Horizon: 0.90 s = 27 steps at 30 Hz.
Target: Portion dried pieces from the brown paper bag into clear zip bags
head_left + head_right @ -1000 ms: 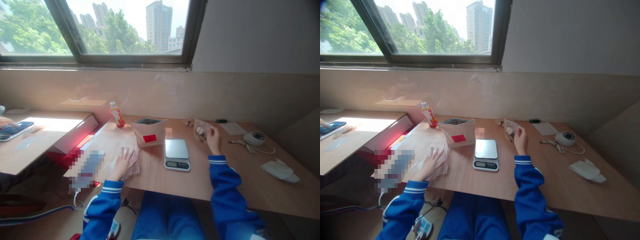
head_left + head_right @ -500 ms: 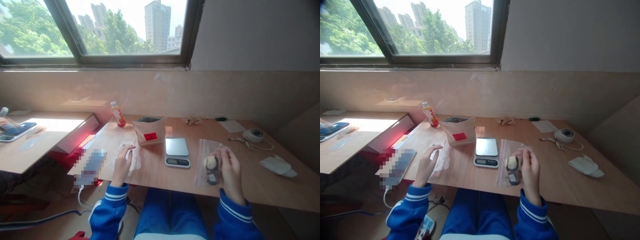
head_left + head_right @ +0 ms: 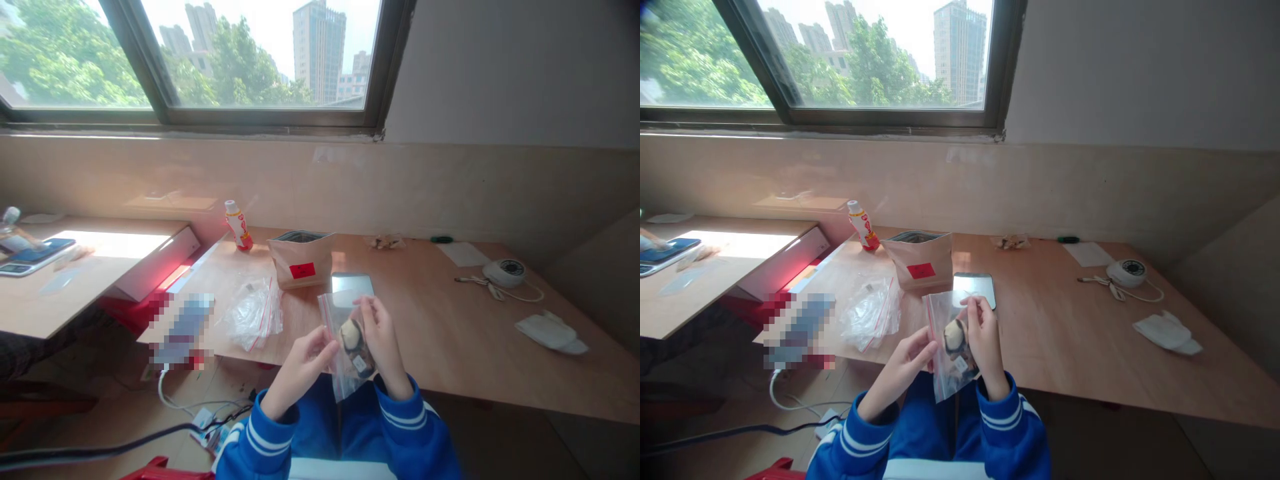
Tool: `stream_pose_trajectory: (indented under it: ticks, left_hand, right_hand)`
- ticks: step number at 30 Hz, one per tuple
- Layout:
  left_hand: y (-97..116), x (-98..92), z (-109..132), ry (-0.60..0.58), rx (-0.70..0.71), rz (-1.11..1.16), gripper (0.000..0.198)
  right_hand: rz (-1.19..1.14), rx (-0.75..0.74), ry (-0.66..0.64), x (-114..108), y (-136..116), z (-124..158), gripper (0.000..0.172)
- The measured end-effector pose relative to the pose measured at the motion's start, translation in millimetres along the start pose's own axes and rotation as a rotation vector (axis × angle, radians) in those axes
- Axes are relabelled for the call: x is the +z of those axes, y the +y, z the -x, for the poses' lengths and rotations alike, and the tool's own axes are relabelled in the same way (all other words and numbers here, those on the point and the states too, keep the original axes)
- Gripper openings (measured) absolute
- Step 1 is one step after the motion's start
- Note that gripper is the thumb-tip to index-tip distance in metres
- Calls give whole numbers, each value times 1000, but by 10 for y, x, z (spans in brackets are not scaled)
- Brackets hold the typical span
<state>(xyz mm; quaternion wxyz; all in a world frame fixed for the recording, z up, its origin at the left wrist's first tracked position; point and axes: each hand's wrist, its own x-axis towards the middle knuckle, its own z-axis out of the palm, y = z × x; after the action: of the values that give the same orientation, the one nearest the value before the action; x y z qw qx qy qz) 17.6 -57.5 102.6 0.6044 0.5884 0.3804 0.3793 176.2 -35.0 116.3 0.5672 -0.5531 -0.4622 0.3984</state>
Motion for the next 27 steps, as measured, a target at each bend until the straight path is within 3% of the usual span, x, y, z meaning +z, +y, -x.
stream_pose_trajectory:
  ticks: [6,8,11,14,17,23,27]
  left_hand:
    - [4,54,40,28,1,-76,34]
    - [4,73,36,28,-12,-30,35]
    - [4,104,-7,137,-4,-18,37]
    - [-8,142,-78,305,37,0,35]
    - [-57,161,-136,467,59,62,36]
    - [-215,121,-183,578,41,131,37]
    - [-285,94,-202,609,28,147,45]
  right_hand:
    - [15,16,-53,36,86,14,34]
    - [51,-7,24,35,142,13,33]
    - [162,-89,167,53,191,40,33]
    - [237,-165,-28,110,153,109,19]
    - [235,-195,-268,178,81,187,20]
    - [247,-204,-450,201,56,242,10]
    - [267,-244,-483,188,100,231,6]
